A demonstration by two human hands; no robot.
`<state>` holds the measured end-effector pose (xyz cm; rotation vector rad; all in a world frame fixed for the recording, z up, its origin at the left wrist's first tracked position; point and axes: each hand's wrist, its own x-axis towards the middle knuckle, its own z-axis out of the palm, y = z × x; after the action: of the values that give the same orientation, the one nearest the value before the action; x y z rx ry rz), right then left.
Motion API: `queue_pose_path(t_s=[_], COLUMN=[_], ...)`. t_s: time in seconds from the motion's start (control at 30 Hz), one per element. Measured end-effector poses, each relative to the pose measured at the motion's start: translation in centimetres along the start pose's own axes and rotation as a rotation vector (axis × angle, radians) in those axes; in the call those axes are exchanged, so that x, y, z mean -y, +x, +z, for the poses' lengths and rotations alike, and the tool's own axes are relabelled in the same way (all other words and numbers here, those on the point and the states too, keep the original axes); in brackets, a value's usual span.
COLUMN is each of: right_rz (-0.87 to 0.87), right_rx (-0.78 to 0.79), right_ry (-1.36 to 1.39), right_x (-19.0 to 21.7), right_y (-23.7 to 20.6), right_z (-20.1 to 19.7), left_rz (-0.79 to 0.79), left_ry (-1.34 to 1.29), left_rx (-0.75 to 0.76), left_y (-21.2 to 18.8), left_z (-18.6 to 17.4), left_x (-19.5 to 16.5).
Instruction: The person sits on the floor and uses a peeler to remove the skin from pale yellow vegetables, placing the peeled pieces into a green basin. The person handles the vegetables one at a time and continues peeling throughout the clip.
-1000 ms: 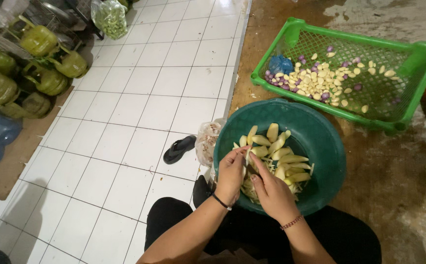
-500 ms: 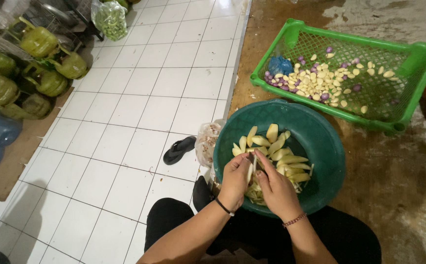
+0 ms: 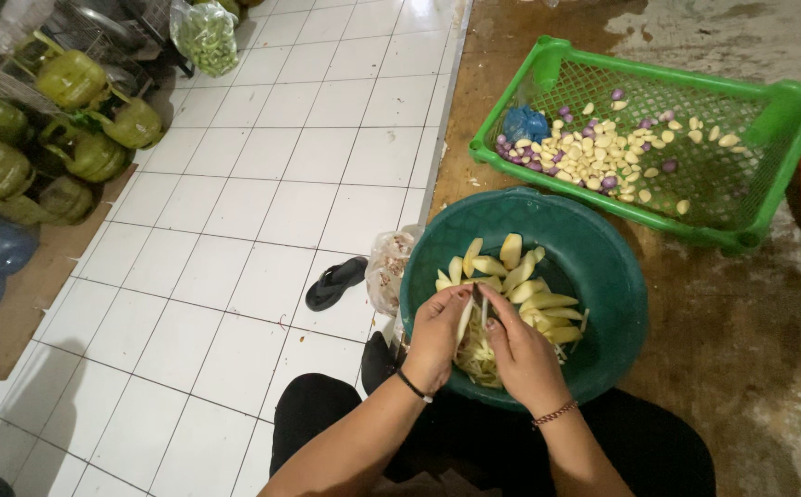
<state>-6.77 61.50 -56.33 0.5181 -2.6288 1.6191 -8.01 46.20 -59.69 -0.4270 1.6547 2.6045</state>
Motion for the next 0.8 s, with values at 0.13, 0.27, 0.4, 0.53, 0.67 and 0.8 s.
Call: queue_pose_path(t_s=[0.13, 0.27, 0.4, 0.53, 0.67, 0.8], right_rz=[0.132, 0.155, -0.208, -0.128, 0.097, 0.105], right_rx=[0.057, 0.222, 0.108, 0.139, 0.215, 0.268], right_ry=[0.016, 0.036, 0.101, 0.109, 0.056, 0.099], right_x=[-0.3, -0.1, -0.1, -0.4, -0.6, -0.7], right_y=[0.2, -0.4, -1.1, -1.2, -1.1, -1.2], right_z=[-0.6, -0.8, -0.8, -0.9, -1.3, -1.7], left_rz=[-0.018, 0.092, 0.122, 0.147, 0.187, 0.093], left_ry=[0.015, 0.052, 0.03, 0.042, 0.104, 0.063], left_rx=[0.013, -0.091, -0.117, -0.104, -0.082, -0.082], left_y=[0.2, 1.0, 1.6, 1.3, 0.8, 0.4], left_z=[0.2, 0.2, 0.2, 0.3, 0.9, 1.3], left_x=[-0.2, -0.4, 0.0, 0.9, 1.5, 1.2])
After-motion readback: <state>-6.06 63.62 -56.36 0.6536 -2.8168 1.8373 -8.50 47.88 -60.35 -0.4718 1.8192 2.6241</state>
